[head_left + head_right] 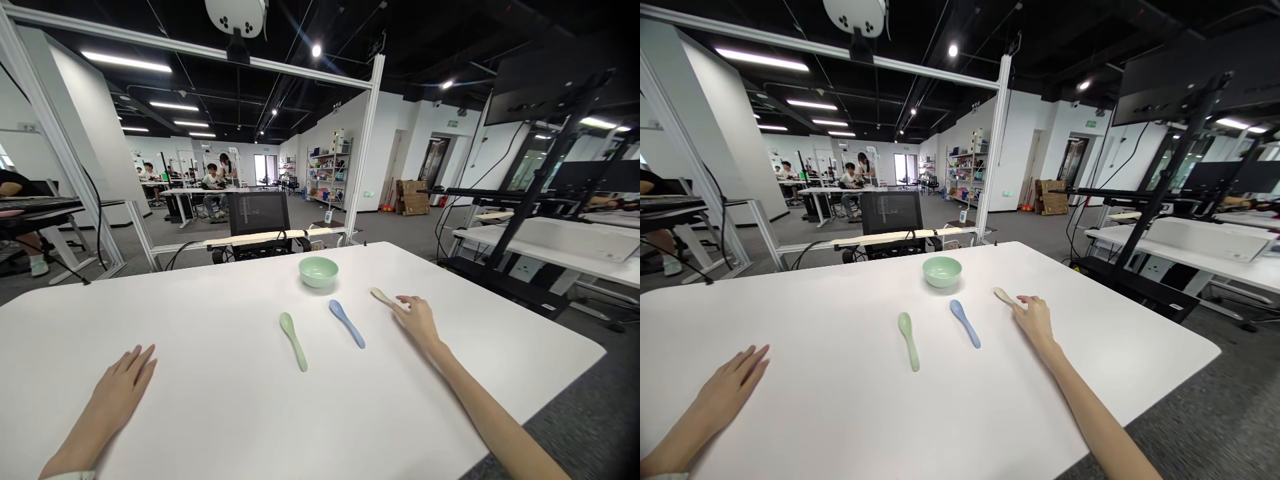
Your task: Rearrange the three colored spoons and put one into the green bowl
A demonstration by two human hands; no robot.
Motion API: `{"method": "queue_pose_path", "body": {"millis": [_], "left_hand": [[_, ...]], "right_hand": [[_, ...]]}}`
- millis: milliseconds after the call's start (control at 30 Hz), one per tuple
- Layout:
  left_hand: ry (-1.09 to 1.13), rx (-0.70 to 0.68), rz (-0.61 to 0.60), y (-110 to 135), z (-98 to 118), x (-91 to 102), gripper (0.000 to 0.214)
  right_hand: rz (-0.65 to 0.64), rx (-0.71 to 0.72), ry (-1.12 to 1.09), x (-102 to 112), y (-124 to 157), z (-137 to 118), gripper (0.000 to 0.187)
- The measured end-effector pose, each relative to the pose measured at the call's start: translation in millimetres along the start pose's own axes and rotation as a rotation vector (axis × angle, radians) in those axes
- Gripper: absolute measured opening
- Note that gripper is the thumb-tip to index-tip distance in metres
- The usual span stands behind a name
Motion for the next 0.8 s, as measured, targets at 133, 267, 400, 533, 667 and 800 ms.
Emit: {"method": "queue_pose_path", "body": {"millis": [133,267,400,533,667,800], "left_hand": [[0.067,-0.044,0.055,3.0,24.0,15.0,0.07],[0.304,-0.133,0.039,10.1,88.6,30.7,0.06],[0.62,-0.03,-0.106,21.7,178.5,36.8,0.059],[0.919,0.02,-0.375,34.6,270.0,20.6,0.062],[1.106,0.073,-0.574,42.7,325.7,-5.3,0.072],[1.126,0.073,-0.526,35.9,331.3,-8.9,0.069]], "right_hand": [[-0.087,0.141,-0.146,2.3,22.0,-50.6,0.044],[-0.334,0.244,-0.258,-7.7,59.2,-113.5,0.048],[-0.375,0.301,-0.337,-7.3,82.9,-153.2,0.034],[-0.313,0.337,-0.562,1.9,106.0,-187.7,0.028],[-0.436,0.434,-0.779,2.8,142.2,-235.3,0.024],[-0.496,0.428,-0.851,-0.4,158.1,-259.7,0.025]]}}
Point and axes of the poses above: each hand's wrist, its own y-axis away from the middle knuckle, its own x-axis out of the back of the hand, z = x × y, the point moved 5 cm from there along -y, towards the middle knuckle, and after that the axes turned 14 degrees about y, right-handed, at the moved point
